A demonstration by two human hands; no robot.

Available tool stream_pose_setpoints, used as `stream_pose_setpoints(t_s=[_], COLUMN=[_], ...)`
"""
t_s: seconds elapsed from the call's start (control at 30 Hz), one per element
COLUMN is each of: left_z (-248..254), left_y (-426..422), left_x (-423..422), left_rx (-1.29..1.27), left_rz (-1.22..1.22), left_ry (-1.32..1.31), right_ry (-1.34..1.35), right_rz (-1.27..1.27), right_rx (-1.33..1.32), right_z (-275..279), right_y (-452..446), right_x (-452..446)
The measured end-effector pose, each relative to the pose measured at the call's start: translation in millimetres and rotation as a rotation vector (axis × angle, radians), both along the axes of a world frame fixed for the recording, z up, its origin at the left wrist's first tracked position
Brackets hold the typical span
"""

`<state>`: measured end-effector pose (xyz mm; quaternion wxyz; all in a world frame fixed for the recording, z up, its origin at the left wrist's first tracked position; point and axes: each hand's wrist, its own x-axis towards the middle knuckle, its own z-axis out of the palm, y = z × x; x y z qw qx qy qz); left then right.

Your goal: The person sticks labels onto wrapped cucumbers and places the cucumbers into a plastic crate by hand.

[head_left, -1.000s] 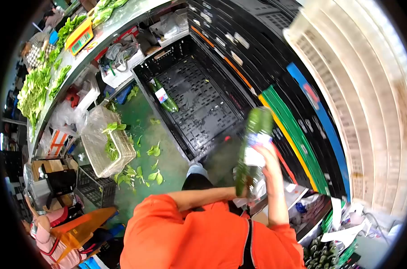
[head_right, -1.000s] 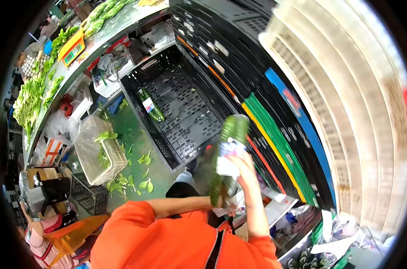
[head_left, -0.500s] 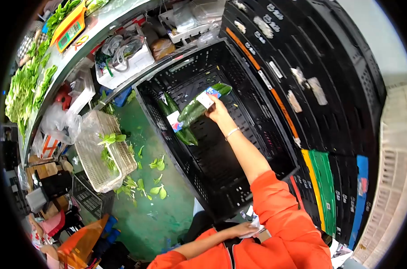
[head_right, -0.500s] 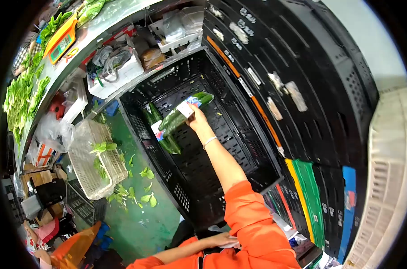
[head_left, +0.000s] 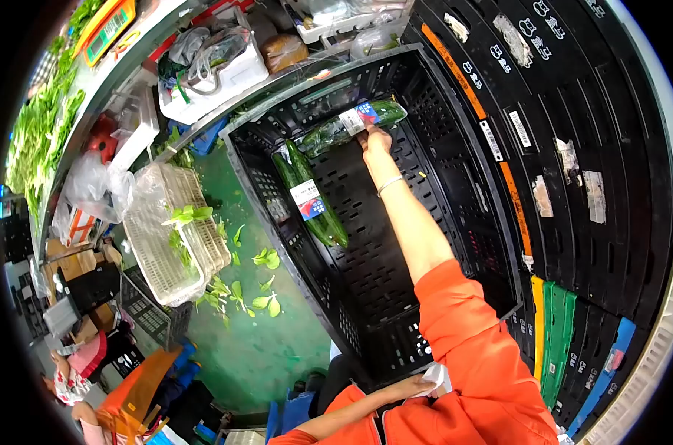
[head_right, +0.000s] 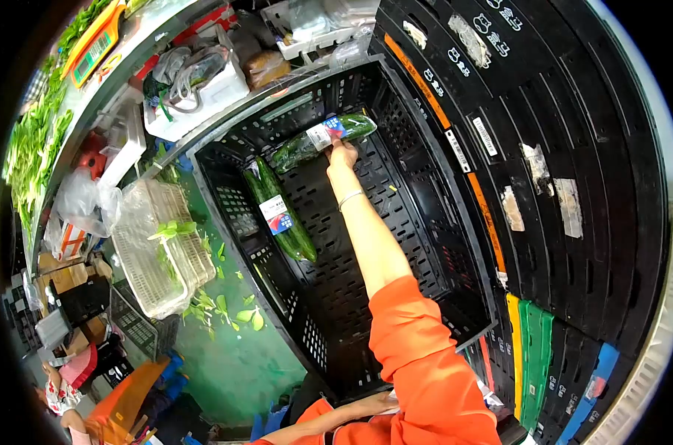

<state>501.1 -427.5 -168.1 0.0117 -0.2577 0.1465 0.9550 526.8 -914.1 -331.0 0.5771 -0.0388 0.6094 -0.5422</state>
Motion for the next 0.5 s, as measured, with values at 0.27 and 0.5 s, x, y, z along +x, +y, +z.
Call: stream_pose_setpoints(t_s=[0.27,0.5], left_z=[7.0,4.2], left_y=[-23.4,-17.2], left_x=[1.9,0.8], left_rx=[-0.071,-0.054], left_rz=[-0.199,-0.14], left_ry=[0.109,0.081], right_ry=[1.108,0.886], right_rz=[0.924,0.976], right_rx=[-0.189,-0.163], right_z=[46.1,24.2], right_y=[135.5,127.6], right_x=[68.8,60.9])
